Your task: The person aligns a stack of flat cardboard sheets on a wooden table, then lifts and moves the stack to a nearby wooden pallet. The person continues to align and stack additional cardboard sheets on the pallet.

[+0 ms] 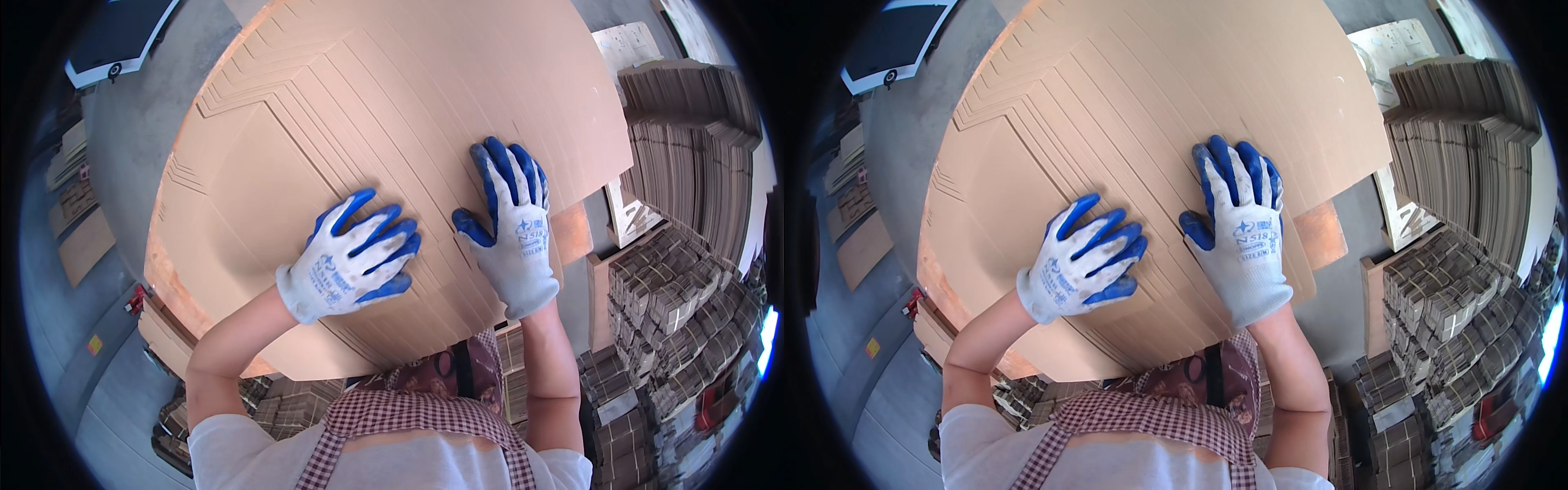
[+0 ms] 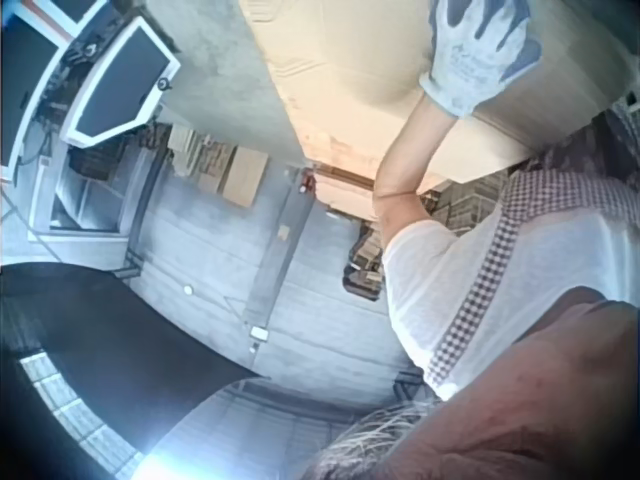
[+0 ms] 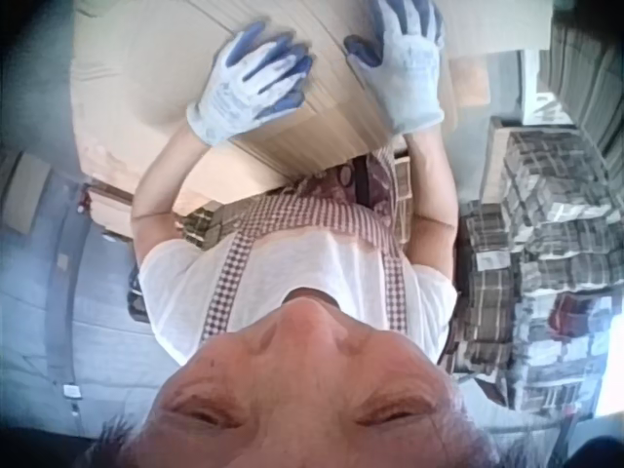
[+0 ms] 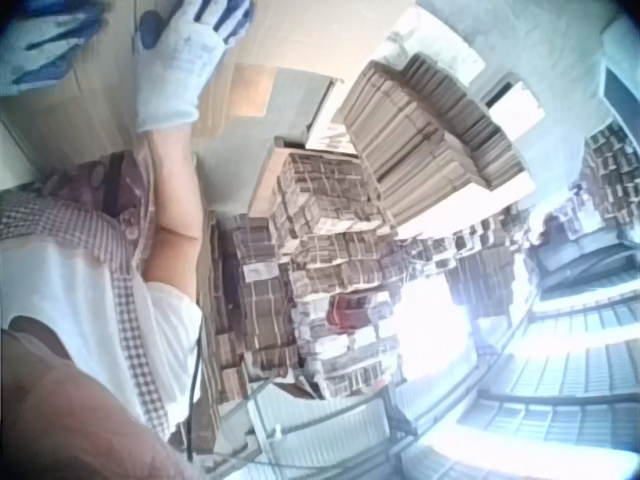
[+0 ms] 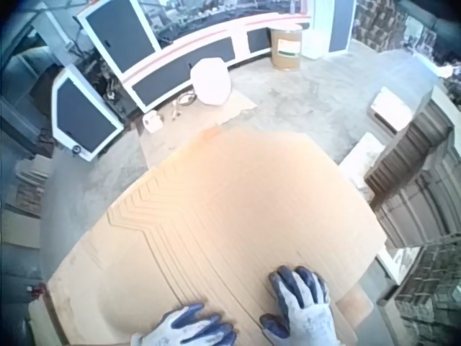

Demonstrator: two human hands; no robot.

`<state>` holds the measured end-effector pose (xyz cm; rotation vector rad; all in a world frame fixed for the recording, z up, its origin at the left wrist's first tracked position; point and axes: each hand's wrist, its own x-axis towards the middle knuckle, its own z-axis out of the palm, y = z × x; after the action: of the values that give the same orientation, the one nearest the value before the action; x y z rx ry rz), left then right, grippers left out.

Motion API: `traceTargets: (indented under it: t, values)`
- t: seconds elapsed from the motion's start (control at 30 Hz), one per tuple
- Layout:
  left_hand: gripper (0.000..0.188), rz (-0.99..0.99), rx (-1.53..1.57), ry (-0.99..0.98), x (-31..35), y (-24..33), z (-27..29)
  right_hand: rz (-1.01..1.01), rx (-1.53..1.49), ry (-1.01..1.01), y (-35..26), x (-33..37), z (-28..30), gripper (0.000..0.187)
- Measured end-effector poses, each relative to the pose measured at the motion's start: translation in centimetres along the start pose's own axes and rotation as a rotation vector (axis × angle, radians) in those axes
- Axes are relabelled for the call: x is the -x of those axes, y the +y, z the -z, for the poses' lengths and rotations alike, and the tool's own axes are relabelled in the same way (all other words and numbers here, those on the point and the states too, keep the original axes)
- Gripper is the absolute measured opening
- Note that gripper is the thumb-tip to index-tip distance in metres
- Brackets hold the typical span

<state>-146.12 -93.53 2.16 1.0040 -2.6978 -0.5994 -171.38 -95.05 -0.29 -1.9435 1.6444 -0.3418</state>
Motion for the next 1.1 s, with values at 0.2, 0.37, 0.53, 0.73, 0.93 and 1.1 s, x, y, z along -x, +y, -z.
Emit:
traceTargets:
  t: [0.2, 0.37, 0.53, 0.73, 0.93, 1.1]
  values:
    - [0.052, -0.04, -0.004, -0.009, 1.9, -0.1, -0.7, 0.022, -0.023, 0.031, -1.4, 1.0, 0.2, 0.082]
    - [0.062, -0.014, 0.007, -0.046, 1.7, 0.0, -0.4, 0.063, -0.073, -0.037, -3.5, 3.6, -1.9, 0.087]
    - [0.065, 0.013, -0.04, -0.139, 1.9, 0.2, -0.8, 0.027, -0.06, -0.049, -3.4, 3.8, -2.7, 0.087]
    - [0.064, 0.022, -0.036, -0.161, 2.3, 0.1, -0.8, 0.001, -0.028, -0.06, -3.7, 3.8, -2.7, 0.086]
    - [0.064, 0.006, -0.051, -0.169, 2.7, 0.3, -0.7, -0.007, -0.017, -0.062, -3.7, 3.7, -2.7, 0.087]
    - [0.062, 0.02, 0.003, -0.146, 3.2, 0.6, -0.8, 0.003, -0.042, -0.06, -3.5, 3.5, -2.3, 0.087]
